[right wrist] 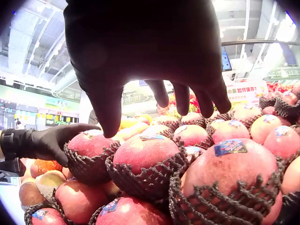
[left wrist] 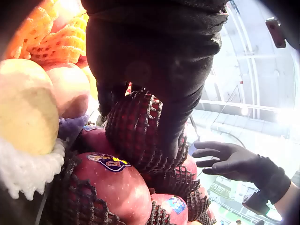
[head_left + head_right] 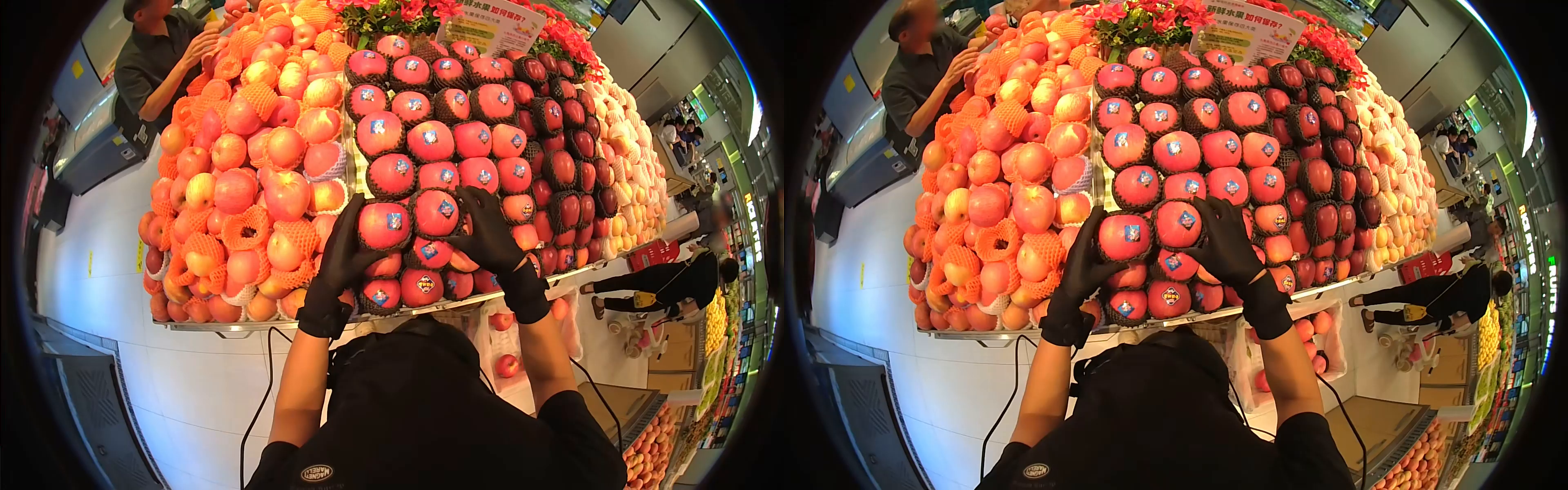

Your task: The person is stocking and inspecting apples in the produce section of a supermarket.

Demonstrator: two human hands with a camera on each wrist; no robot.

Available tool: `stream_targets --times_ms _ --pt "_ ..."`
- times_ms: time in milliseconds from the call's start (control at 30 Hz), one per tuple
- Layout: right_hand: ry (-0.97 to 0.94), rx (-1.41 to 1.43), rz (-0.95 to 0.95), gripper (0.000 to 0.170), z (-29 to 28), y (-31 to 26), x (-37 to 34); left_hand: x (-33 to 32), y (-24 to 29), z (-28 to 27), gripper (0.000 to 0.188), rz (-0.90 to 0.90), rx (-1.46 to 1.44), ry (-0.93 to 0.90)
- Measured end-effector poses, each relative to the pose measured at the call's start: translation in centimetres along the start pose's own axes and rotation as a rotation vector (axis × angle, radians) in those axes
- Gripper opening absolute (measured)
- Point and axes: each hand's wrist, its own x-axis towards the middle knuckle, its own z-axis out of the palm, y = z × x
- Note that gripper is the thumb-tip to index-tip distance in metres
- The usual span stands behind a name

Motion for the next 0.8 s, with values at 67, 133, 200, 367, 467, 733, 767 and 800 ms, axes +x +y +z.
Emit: stream_targets --times_ms 67,133,200,367,467,733,767,800 --pt "0.025 0.039 0.009 0.08 -0.6 0.2 -0.8 0.2 -0.9 0.0 0.105 -0.017 0.001 -0.023" --pt "0.056 0.018 0.037 0.079 -0.5 0.7 -1.9 0.1 -1.8 0.0 0.104 -0.001 -0.012 -0.034" --pt "0.094 0.022 0.059 0.077 -0.7 0.6 -2.6 0.2 -0.7 -0.2 0.106 -0.013 -0.038 -0.064" --pt "0.233 0.119 0.083 0.072 -0.5 0.8 -4.8 -0.8 -0.2 -0.4 0.11 0.011 -0.042 -0.033" --pt "0.195 0.204 0.247 0.072 -2.2 -0.6 -5.6 -1.4 1.1 -0.5 0.112 -0.109 -0.257 0.013" --pt "0.229 0.169 0.364 0.062 -1.6 -0.4 -8.3 -0.7 2.1 -0.6 0.105 -0.009 -0.017 -0.042" --pt "0.233 0.151 0.367 0.062 -1.6 -0.4 -8.6 -0.6 1.9 -0.8 0.105 -0.006 0.051 -0.045" --pt "0.238 0.131 0.369 0.063 -1.6 -0.2 -8.9 -0.5 1.7 -1.1 0.105 -0.001 0.119 -0.048"
